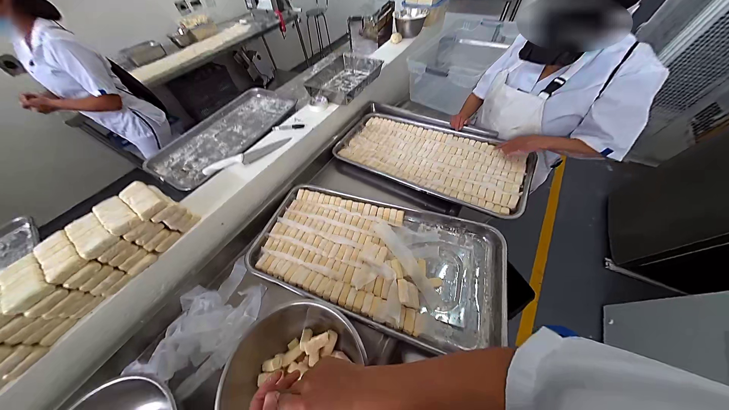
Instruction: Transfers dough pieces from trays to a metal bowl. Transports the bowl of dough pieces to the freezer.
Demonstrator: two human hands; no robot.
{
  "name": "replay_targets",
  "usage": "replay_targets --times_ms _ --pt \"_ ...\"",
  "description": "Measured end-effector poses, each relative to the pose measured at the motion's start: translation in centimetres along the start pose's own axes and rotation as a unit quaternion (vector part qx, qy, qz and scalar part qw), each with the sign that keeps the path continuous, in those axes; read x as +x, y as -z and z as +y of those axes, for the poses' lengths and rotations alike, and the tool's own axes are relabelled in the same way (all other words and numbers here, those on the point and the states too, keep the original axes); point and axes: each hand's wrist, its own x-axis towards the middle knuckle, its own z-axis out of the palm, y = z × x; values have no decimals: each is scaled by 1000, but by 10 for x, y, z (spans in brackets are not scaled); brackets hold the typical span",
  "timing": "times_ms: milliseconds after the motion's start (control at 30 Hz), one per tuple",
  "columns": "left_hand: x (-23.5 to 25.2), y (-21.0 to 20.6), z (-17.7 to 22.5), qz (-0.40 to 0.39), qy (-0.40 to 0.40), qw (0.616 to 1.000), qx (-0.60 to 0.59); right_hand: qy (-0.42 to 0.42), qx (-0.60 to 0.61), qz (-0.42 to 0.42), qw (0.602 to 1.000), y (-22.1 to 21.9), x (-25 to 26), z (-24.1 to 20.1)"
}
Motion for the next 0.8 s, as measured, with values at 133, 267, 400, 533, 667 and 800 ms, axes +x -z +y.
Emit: replay_targets --times_ms 133,267,400,533,667,800 --pt "19 8 19 134 -96 978 125 -8 72 -50 996 5 -27 1" --pt "58 28 57 232 -144 947 167 -205 55 52 976 37 -76 48" --pt "126 40 86 295 -86 933 186 -374 -67 129 916 61 -133 112" --pt "181 68 88 280 50 945 159 -409 -106 138 896 50 -161 142" --pt "191 81 85 315 86 936 136 -482 -79 154 859 51 -177 133" --pt "168 85 82 278 41 936 212 -528 -27 149 836 47 -194 134"
